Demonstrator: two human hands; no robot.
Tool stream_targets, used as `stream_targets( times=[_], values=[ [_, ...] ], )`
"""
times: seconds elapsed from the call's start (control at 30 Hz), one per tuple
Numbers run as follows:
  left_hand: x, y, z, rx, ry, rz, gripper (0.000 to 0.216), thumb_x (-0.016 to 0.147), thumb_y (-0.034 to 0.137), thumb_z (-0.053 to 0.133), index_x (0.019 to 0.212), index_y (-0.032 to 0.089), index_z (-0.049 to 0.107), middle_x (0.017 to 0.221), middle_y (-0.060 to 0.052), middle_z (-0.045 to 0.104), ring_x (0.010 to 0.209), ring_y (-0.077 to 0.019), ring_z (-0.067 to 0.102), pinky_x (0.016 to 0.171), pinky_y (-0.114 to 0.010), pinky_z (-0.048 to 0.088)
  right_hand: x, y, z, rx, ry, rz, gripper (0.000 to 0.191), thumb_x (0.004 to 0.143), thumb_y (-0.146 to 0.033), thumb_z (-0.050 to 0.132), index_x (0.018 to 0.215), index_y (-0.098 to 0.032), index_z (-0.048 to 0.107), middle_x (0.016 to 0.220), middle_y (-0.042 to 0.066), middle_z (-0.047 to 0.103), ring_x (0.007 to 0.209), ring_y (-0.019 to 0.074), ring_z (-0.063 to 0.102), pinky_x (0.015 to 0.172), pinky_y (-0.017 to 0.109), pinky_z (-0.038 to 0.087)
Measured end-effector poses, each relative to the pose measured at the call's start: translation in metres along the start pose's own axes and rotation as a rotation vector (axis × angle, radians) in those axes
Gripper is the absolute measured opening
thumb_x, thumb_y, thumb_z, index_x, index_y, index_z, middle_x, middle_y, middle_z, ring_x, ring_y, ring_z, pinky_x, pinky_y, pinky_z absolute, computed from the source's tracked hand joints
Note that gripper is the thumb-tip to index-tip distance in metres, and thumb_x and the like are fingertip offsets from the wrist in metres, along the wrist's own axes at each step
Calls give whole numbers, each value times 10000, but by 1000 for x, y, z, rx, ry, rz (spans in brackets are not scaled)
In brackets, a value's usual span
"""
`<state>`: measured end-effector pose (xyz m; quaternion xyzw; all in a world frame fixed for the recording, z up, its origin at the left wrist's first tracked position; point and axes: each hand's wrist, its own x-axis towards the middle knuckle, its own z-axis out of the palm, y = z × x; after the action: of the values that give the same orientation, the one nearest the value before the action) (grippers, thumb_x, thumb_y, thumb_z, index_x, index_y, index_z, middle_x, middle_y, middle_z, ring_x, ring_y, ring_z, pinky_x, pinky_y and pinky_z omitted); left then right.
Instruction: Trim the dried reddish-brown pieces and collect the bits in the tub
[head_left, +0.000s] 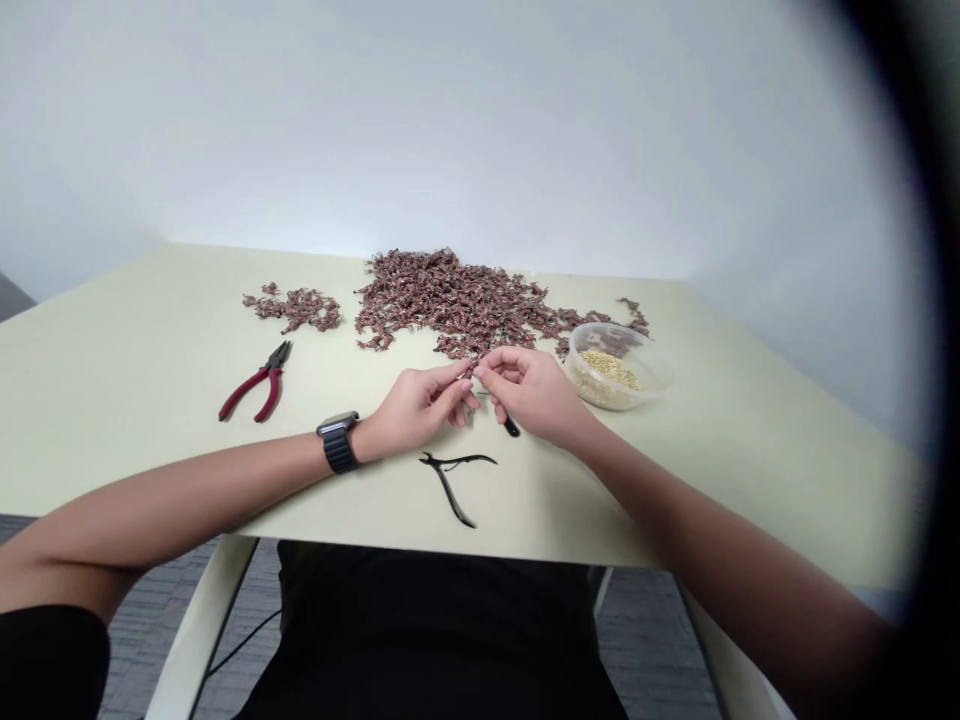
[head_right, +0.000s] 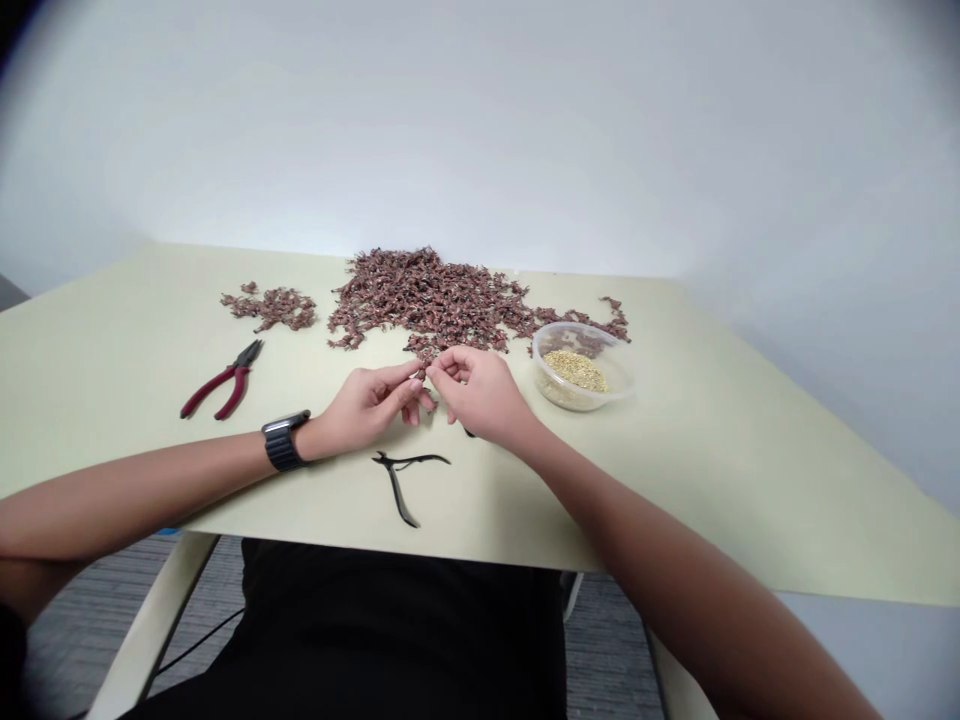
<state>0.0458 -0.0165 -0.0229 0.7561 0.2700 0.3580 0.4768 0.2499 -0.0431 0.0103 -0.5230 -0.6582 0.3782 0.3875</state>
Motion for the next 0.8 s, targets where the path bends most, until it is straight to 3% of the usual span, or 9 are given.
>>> stream_targets(
  times=[0.1, 0.17, 0.3, 0.37, 0.5, 0.67, 0.8],
  values=[
    [1, 1, 0, -24, -11, -25, 469, 1040, 483, 542, 1292, 114, 684, 934, -107, 765, 680, -115, 678, 704, -232, 578, 3, 3, 0, 156, -93, 105, 265, 940, -436, 658, 888, -176, 647, 632, -17, 592, 491, 119, 556, 513, 260, 463],
    [3, 2, -1, -118, -26, -68, 487, 1028, 505, 558, 1262, 99, 690, 939, -126, 770, 673, -122, 684, 691, -241, 584, 5, 7, -2, 102, -80, 55, 256, 939, -434, 664, 913, -180, 650, 679, -7, 611, 521, 123, 566, 531, 264, 474],
    [7, 5, -3, -267, -68, -128, 504, 996, 526, 609, 1224, 84, 692, 951, -149, 773, 658, -127, 689, 679, -254, 594, 9, 15, -8, -247, 48, -305, 144, 977, -333, 616, 950, -201, 667, 851, 42, 661, 715, 160, 606, 630, 282, 483],
    [8, 7, -3, -299, -78, -146, 501, 990, 528, 620, 1193, 77, 700, 953, -155, 773, 647, -123, 684, 669, -254, 594, 10, 18, -11, -396, 42, -494, 137, 1009, -273, 557, 957, -203, 663, 899, 59, 664, 796, 176, 600, 701, 297, 477],
    [8, 8, -2, -296, -81, -145, 484, 997, 518, 613, 1161, 72, 708, 937, -151, 772, 639, -119, 681, 659, -248, 590, 11, 20, -11, -534, 4, -648, 186, 1042, -226, 466, 965, -194, 632, 926, 78, 649, 844, 190, 587, 775, 323, 462],
    [8, 6, 0, -233, -34, -126, 483, 998, 501, 618, 1224, 81, 692, 937, -138, 770, 669, -123, 699, 674, -237, 590, 5, 17, 1, -392, 110, -370, 156, 1008, -314, 550, 924, -204, 622, 804, 36, 652, 705, 166, 584, 660, 299, 458],
    [6, 2, 2, -174, 10, -115, 500, 1012, 484, 600, 1312, 88, 660, 918, -120, 764, 679, -121, 696, 683, -240, 593, 2, 12, 8, -114, 34, -112, 255, 997, -426, 566, 857, -215, 590, 690, -2, 629, 535, 131, 555, 502, 266, 430]
  ],
)
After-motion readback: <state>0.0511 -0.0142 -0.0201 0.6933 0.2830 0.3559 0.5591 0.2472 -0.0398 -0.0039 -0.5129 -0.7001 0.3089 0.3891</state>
